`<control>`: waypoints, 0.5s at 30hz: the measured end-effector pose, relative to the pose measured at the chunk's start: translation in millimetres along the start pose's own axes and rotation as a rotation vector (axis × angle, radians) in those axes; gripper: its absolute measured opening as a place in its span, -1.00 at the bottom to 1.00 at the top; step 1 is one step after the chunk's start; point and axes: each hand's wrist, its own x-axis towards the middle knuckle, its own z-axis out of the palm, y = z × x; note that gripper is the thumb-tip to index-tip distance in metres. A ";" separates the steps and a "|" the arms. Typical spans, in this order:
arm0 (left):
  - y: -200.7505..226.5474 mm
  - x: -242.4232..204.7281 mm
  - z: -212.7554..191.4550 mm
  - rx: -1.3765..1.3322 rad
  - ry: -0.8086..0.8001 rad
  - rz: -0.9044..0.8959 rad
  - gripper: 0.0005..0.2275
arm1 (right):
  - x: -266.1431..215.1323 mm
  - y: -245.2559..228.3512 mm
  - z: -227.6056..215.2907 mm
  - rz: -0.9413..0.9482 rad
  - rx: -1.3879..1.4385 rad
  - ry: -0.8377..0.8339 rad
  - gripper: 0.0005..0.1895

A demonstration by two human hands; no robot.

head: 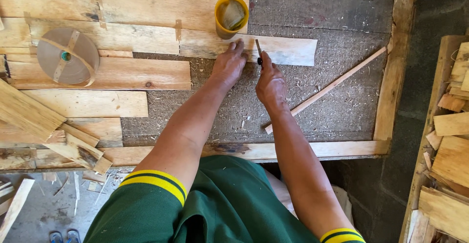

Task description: Trimming and shaping thin wood strips using a utility knife on a workbench.

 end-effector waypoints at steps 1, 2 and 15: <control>-0.1 0.2 -1.0 0.001 0.000 0.000 -0.80 | 2.6 2.3 3.4 0.000 0.001 0.000 -0.47; 0.3 -0.5 -1.5 -0.010 0.006 -0.002 -0.79 | 4.2 5.0 7.4 -0.020 -0.004 0.026 -0.46; -1.1 1.1 5.8 -0.003 0.001 0.011 -0.70 | 21.4 -16.8 -12.9 0.012 -0.127 -0.107 -0.27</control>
